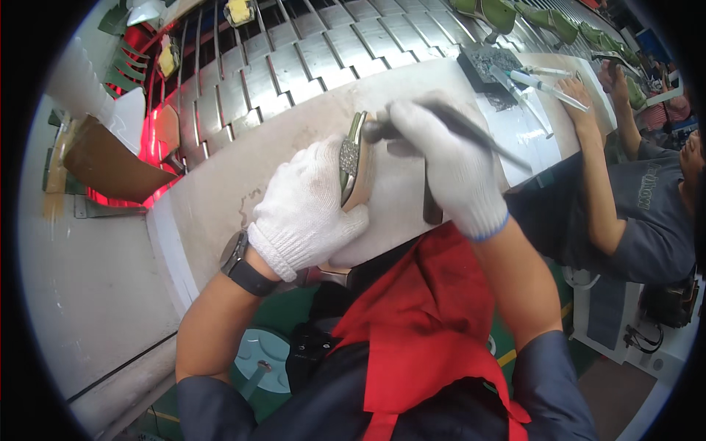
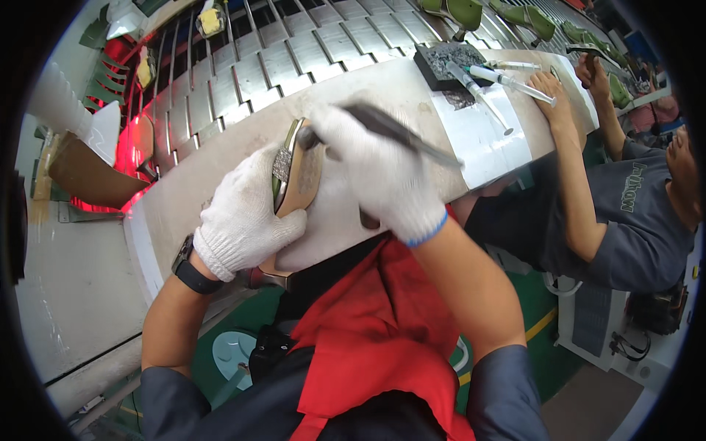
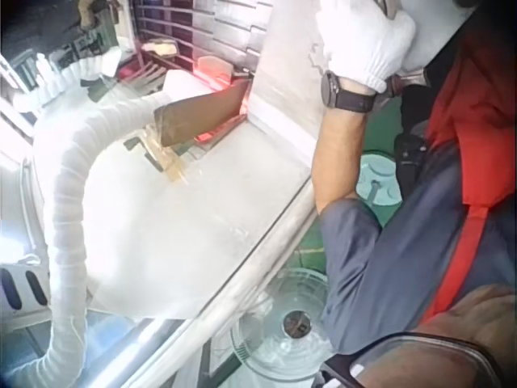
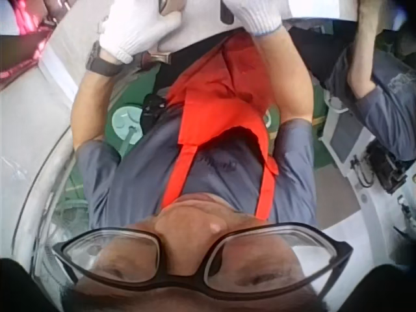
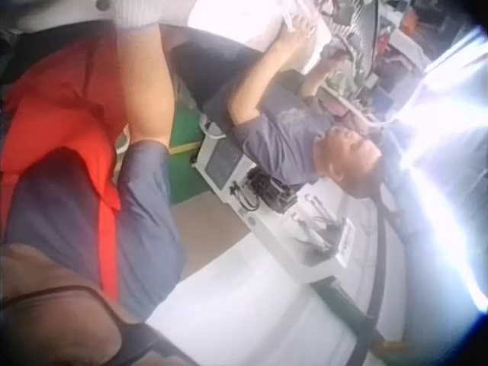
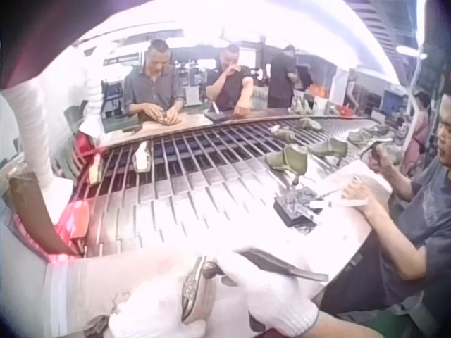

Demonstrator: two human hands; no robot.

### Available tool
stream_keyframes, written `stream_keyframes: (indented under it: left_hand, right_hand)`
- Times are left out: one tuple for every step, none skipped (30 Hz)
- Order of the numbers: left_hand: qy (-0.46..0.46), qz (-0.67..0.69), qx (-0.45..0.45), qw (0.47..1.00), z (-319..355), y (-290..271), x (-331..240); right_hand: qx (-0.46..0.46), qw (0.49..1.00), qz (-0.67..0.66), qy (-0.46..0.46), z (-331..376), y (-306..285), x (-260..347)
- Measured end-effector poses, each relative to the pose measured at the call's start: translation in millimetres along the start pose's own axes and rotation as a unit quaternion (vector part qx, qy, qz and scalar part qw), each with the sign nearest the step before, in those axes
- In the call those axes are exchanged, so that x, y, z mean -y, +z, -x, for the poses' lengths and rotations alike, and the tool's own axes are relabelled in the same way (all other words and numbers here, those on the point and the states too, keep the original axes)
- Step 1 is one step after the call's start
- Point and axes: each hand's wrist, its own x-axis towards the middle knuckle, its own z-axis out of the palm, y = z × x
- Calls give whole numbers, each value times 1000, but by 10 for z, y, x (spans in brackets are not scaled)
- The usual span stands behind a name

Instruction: The person hammers the edge of a shoe sole onto a green heel component by hand, using a small hammer to press the material down. The person then picks up a different sole piece from the conveyor belt and places it onto the same green heel component.

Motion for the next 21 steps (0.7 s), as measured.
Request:
stream_keyframes:
  left_hand:
    - [1,-8,-4,1000,0,7,33]
    - [1,-9,-10,1000,22,16,81]
    - [6,-7,-13,1000,25,4,65]
    - [9,-13,-18,1000,42,-51,-3]
    - [33,-56,27,998,39,-97,-132]
    - [43,-105,66,991,78,-156,-202]
    - [42,-112,57,991,116,-168,-261]
    - [42,-136,85,986,153,-178,-311]
    - [37,-166,106,980,163,-237,-338]
    - [22,-158,123,980,150,-270,-331]
    - [20,-170,109,979,129,-319,-288]
    - [2,-108,103,989,123,-369,-253]
    - [-14,-43,96,994,117,-403,-206]
    - [7,-49,14,999,183,-428,-87]
    - [42,-50,-82,994,233,-495,-38]
    - [58,6,-128,990,273,-612,19]
    - [72,66,-169,981,343,-749,-42]
    - [56,162,-205,964,383,-835,-150]
    - [90,139,-240,957,326,-874,-95]
    - [87,186,-228,952,287,-906,-215]
    - [85,237,-214,944,204,-872,-324]
  right_hand:
    - [11,1000,-2,13,-169,-53,-37]
    - [9,999,-36,36,-304,-58,-88]
    - [1,996,-68,61,-394,-96,-139]
    - [5,991,5,135,-462,-145,-180]
    - [-40,989,-4,143,-566,-201,-487]
    - [-14,994,-13,105,-552,-166,-532]
    - [13,998,-20,66,-470,-154,-531]
    - [-30,998,-33,46,-354,-126,-514]
    - [-51,995,-70,51,-279,-99,-505]
    - [-61,993,-83,54,-240,-119,-512]
    - [-71,991,-96,60,-220,-151,-575]
    - [-66,989,-115,59,-183,-184,-636]
    - [-60,988,-132,59,-142,-225,-679]
    - [-35,990,-118,65,-113,-219,-702]
    - [-47,992,-103,52,-54,-202,-690]
    - [-49,995,-79,47,-30,-198,-650]
    - [-52,996,-53,48,15,-197,-609]
    - [-51,996,-52,45,7,-198,-629]
    - [-62,996,-40,51,-8,-201,-678]
    - [-67,996,-28,54,0,-197,-654]
    - [-66,996,-23,51,6,-181,-614]
